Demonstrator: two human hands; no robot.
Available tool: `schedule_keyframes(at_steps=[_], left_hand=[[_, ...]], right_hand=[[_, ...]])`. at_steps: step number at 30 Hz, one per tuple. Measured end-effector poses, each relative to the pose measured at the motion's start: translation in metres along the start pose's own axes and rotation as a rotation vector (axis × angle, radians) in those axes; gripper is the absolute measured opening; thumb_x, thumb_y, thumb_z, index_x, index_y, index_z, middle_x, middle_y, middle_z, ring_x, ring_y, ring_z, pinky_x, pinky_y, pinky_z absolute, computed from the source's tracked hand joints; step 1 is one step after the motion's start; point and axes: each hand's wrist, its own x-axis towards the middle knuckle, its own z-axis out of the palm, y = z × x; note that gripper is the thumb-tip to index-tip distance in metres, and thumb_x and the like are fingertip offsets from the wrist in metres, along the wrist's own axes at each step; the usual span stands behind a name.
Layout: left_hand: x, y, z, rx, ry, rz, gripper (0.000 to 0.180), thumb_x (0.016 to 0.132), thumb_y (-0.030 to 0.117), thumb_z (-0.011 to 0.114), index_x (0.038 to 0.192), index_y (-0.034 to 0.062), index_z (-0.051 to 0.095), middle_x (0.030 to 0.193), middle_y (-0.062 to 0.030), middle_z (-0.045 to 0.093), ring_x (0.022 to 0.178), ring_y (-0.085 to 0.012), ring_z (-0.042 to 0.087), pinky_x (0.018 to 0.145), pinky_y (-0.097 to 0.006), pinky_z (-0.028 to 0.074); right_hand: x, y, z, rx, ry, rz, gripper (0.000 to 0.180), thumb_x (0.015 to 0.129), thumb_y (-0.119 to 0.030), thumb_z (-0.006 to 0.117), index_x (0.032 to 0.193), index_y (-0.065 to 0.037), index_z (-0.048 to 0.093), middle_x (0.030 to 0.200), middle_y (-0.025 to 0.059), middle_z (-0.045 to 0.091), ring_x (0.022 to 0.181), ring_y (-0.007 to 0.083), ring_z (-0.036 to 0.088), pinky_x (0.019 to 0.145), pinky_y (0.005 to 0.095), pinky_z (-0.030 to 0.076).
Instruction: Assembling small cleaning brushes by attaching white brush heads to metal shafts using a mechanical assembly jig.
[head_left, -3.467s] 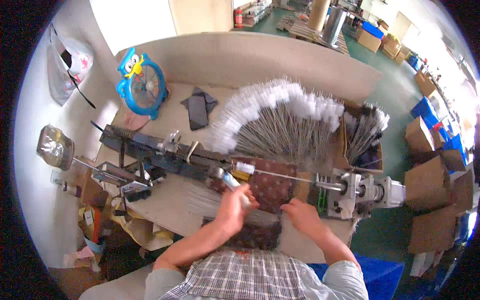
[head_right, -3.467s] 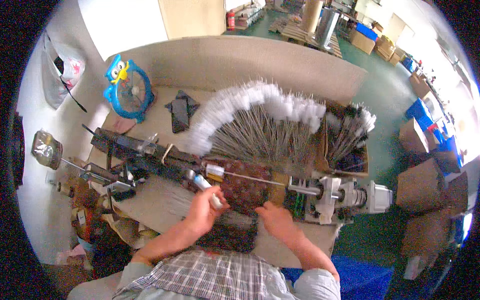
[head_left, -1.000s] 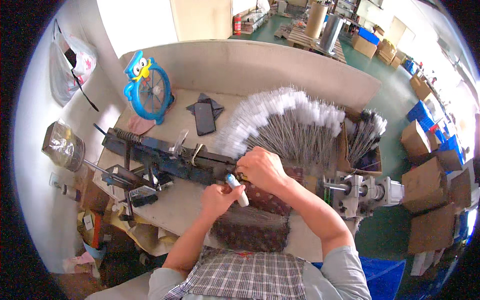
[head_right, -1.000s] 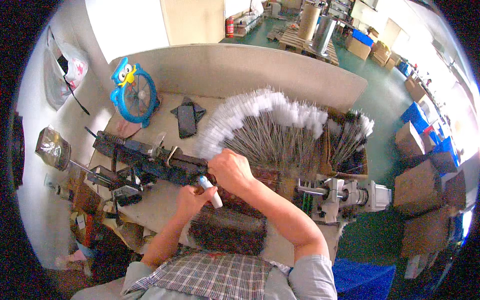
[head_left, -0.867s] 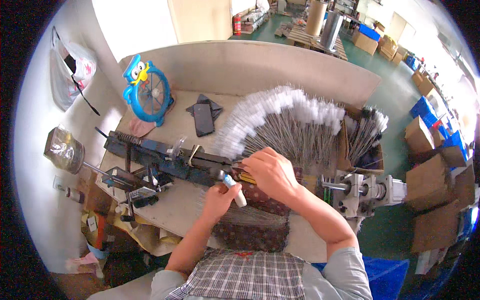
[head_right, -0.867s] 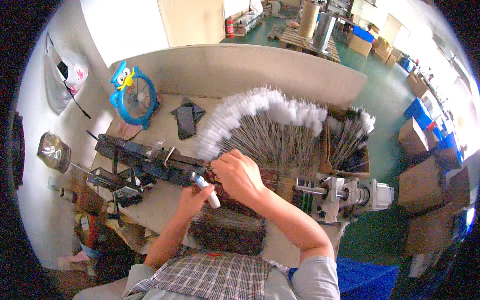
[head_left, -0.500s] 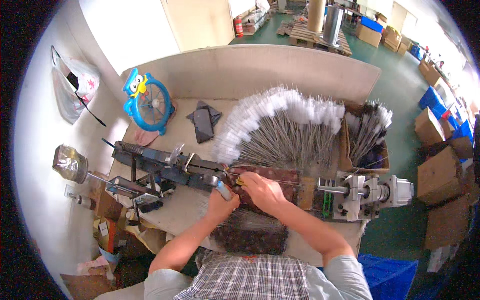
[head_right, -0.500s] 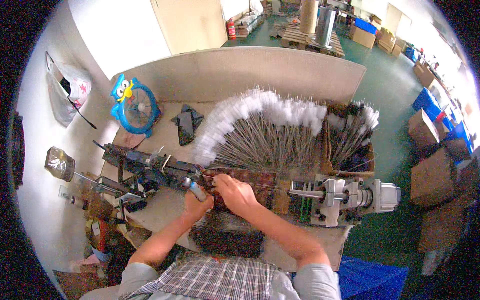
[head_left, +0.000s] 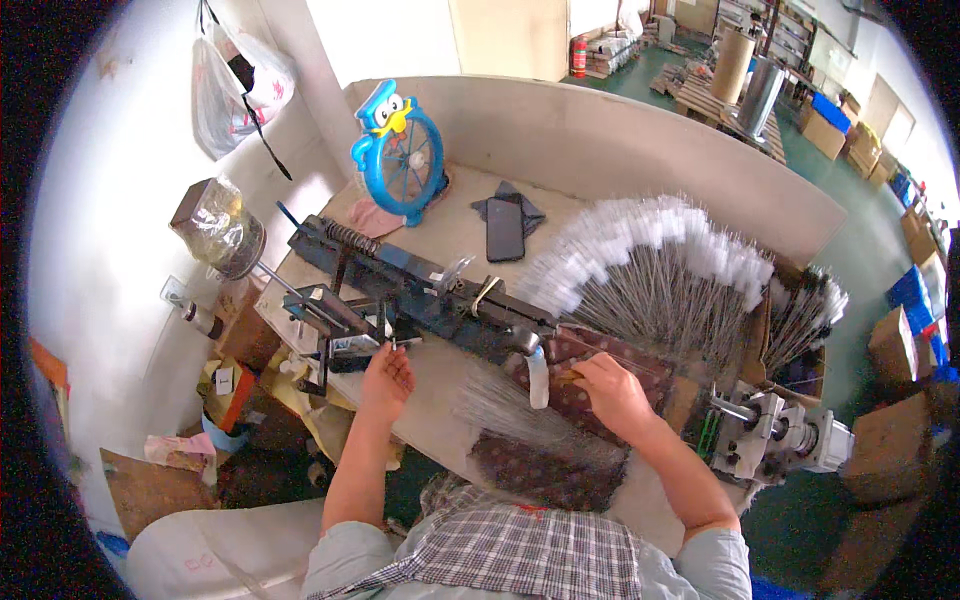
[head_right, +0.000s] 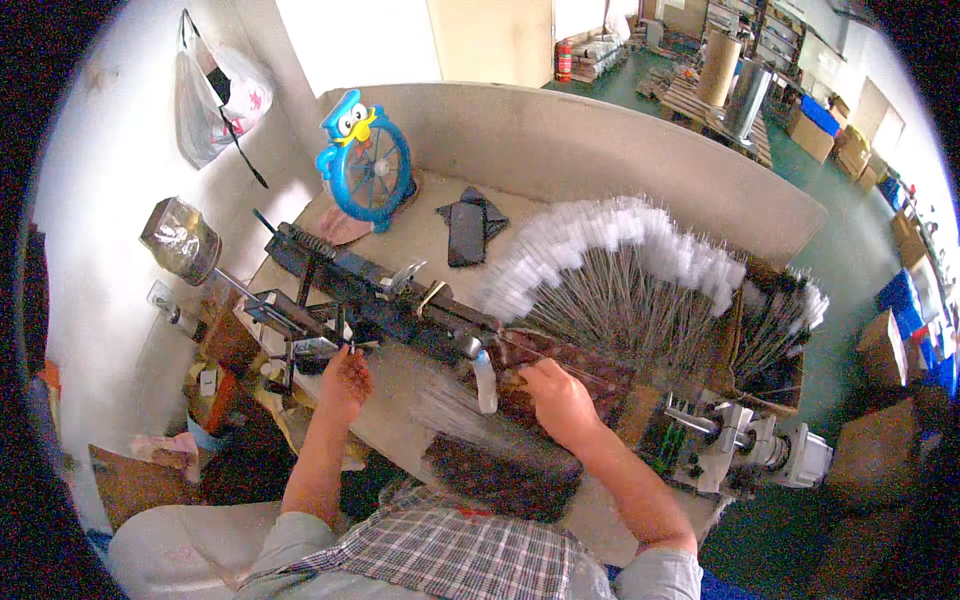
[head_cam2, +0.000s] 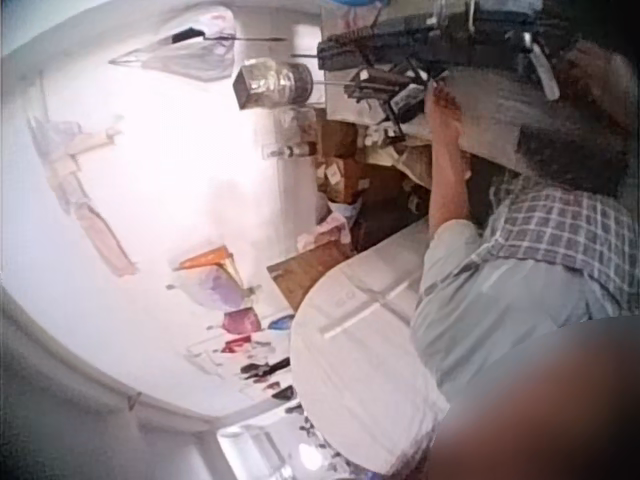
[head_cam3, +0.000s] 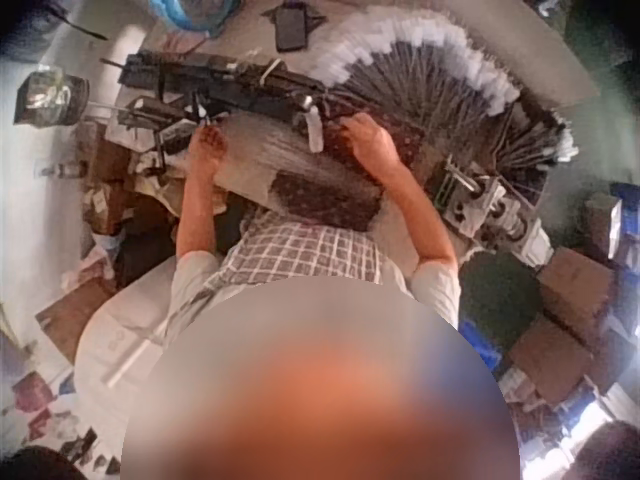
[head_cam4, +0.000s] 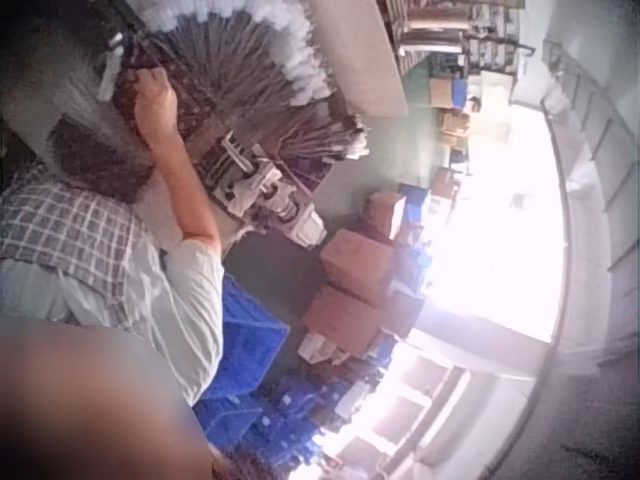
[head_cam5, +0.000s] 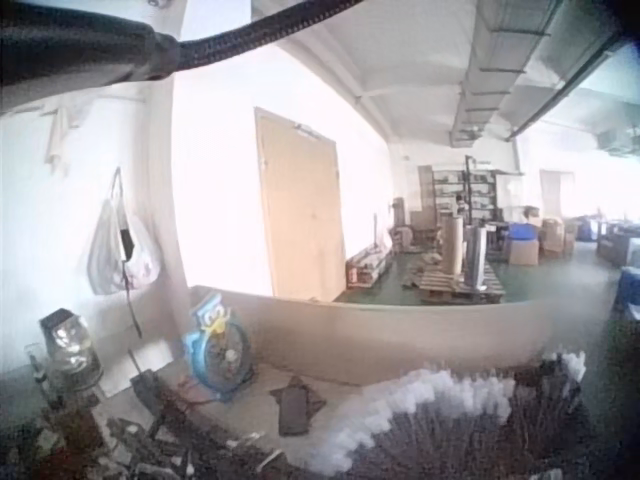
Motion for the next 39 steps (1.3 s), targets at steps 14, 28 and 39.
schedule_keyframes(at_steps=[14,28,39], left_hand=[[-0.042,-0.067,0.058,0.521,-0.311,0.384,0.012,0.082,0.016,0.061,0.082,0.0044,0.061,0.069,-0.0027,0.056,0.061,-0.0102,0.052,0.058,-0.024,0.042],[-0.083,-0.16,0.196,0.449,-0.593,0.178,0.011,0.085,0.015,0.06,0.087,0.0046,0.062,0.074,-0.0023,0.061,0.058,-0.0073,0.051,0.053,-0.021,0.04],[-0.094,-0.122,0.19,0.197,-0.349,0.062,0.015,0.086,0.02,0.061,0.088,0.0055,0.06,0.068,-0.002,0.057,0.051,-0.008,0.046,0.048,-0.022,0.037]], right_hand=[[0.007,-0.028,-0.076,-0.065,0.181,0.061,0.017,0.076,-0.008,0.062,0.093,-0.006,0.064,0.081,0.0117,0.062,0.079,0.0309,0.059,0.068,0.0363,0.049],[-0.022,0.003,-0.094,0.467,0.096,0.444,0.02,0.076,-0.011,0.067,0.094,-0.003,0.066,0.082,0.0098,0.065,0.07,0.0171,0.061,0.066,0.0281,0.048],[0.032,-0.012,-0.055,-0.244,0.386,-0.016,0.01,0.076,-0.019,0.06,0.078,-0.01,0.064,0.073,0.004,0.059,0.074,0.0241,0.058,0.067,0.0382,0.047]])
